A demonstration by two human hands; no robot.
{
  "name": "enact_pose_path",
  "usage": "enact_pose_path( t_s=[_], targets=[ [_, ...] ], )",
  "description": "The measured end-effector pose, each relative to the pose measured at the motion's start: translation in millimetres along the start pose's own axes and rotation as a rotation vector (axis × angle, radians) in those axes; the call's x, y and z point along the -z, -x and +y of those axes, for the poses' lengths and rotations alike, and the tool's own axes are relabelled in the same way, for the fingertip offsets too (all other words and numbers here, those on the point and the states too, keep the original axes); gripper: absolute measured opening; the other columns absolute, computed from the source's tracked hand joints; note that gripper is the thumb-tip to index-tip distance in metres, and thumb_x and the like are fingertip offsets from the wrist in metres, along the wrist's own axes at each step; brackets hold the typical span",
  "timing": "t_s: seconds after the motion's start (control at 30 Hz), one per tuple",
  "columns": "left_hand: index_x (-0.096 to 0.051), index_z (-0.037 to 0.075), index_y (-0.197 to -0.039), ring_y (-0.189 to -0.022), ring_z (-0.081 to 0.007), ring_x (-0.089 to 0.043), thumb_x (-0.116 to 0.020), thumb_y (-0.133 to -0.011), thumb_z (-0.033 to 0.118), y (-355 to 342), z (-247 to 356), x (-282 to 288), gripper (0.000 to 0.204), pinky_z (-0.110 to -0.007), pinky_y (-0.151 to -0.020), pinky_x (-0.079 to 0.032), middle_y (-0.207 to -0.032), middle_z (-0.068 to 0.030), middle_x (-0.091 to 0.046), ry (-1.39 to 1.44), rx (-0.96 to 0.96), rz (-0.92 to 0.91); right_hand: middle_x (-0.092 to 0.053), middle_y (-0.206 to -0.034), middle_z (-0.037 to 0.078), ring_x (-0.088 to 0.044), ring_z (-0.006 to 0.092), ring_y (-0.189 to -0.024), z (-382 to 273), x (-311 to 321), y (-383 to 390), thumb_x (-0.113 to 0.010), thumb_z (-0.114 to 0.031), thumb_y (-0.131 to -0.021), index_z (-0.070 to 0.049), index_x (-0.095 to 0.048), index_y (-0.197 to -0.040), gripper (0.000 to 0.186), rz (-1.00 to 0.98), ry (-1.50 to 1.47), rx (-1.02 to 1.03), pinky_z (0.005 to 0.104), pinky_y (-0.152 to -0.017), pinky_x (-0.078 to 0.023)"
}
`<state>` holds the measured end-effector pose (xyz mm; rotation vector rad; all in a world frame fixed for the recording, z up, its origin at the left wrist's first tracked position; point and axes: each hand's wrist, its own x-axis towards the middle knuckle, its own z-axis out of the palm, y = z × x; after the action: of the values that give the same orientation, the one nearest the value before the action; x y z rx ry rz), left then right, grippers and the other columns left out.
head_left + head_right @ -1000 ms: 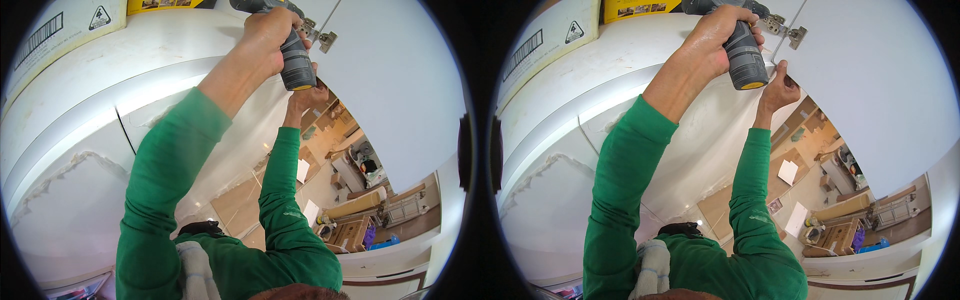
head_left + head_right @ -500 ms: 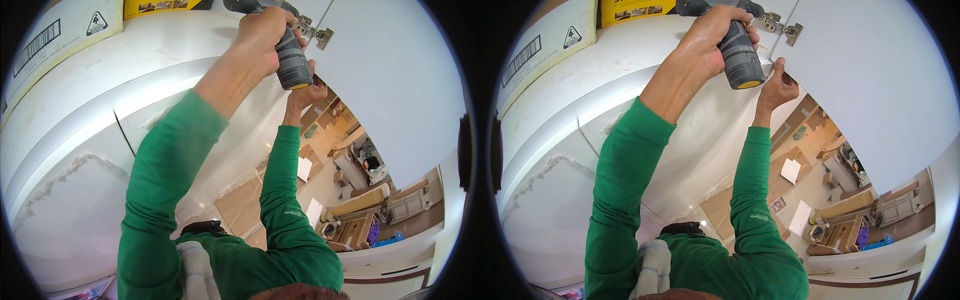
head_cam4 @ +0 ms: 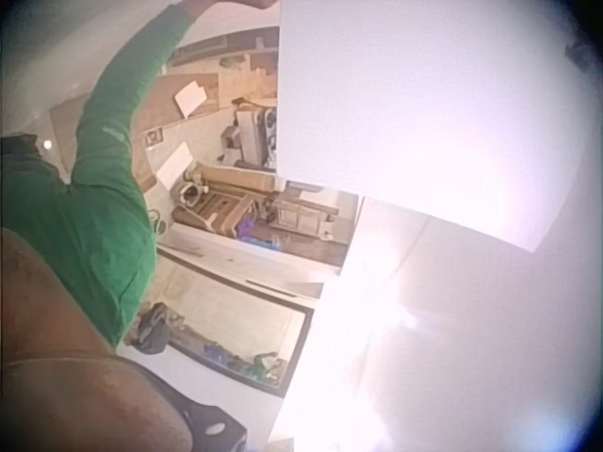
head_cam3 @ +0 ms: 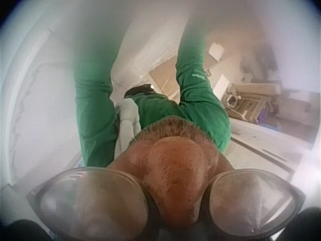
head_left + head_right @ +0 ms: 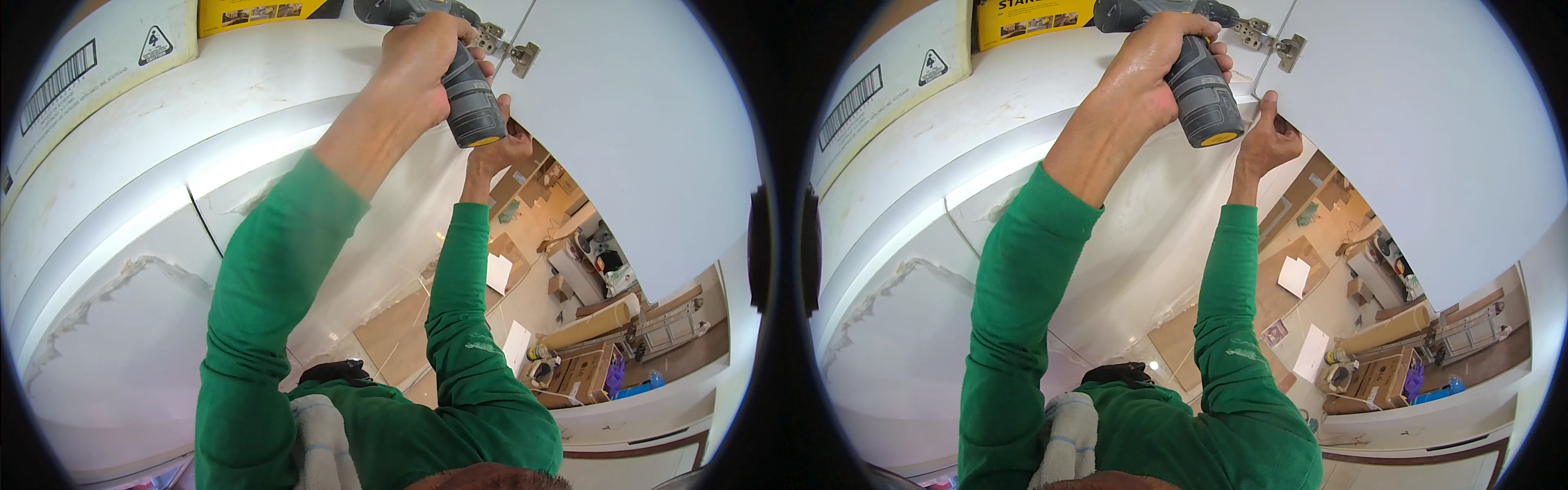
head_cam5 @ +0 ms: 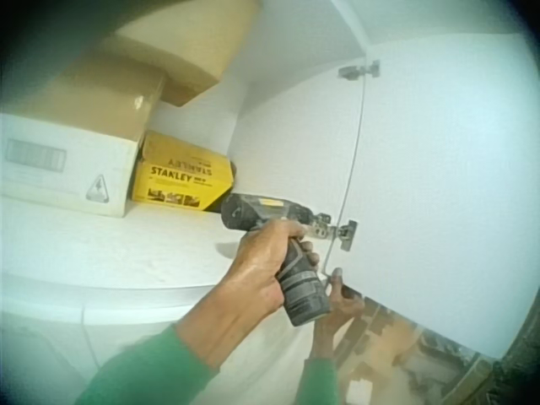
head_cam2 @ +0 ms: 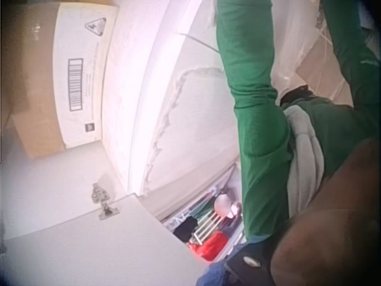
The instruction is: The person uses a cordless drill to fasten screws into a cabinet hinge on a white cabinet door. They repeatedly open and close the door to check alignment while tightening the hinge screws.
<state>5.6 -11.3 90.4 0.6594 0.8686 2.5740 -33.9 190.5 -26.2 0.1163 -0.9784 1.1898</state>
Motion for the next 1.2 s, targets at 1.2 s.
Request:
enact_pose_path(
  t_s=[1.2],
  targets=[
    [-0.061, -0.006, -0.118, -0.074, -0.0261, -0.07, -0.074, -0.093, 0.006, -1, 31, 25, 0.03, -0.044, -0.072, -0.065, -0.088, -0.0149, -0.069, 0.155, -0.046, -0.165, -0.079, -0.115, 0.019, -0.076, 0.023, -0.098, -37, -139, -57, -0.068, -0.01, -0.105, 0.008, -0.072, -0.138, 0.038, -0.593, -0.078, -0.278, 0.0352, -0.093, -0.063]
  ],
)
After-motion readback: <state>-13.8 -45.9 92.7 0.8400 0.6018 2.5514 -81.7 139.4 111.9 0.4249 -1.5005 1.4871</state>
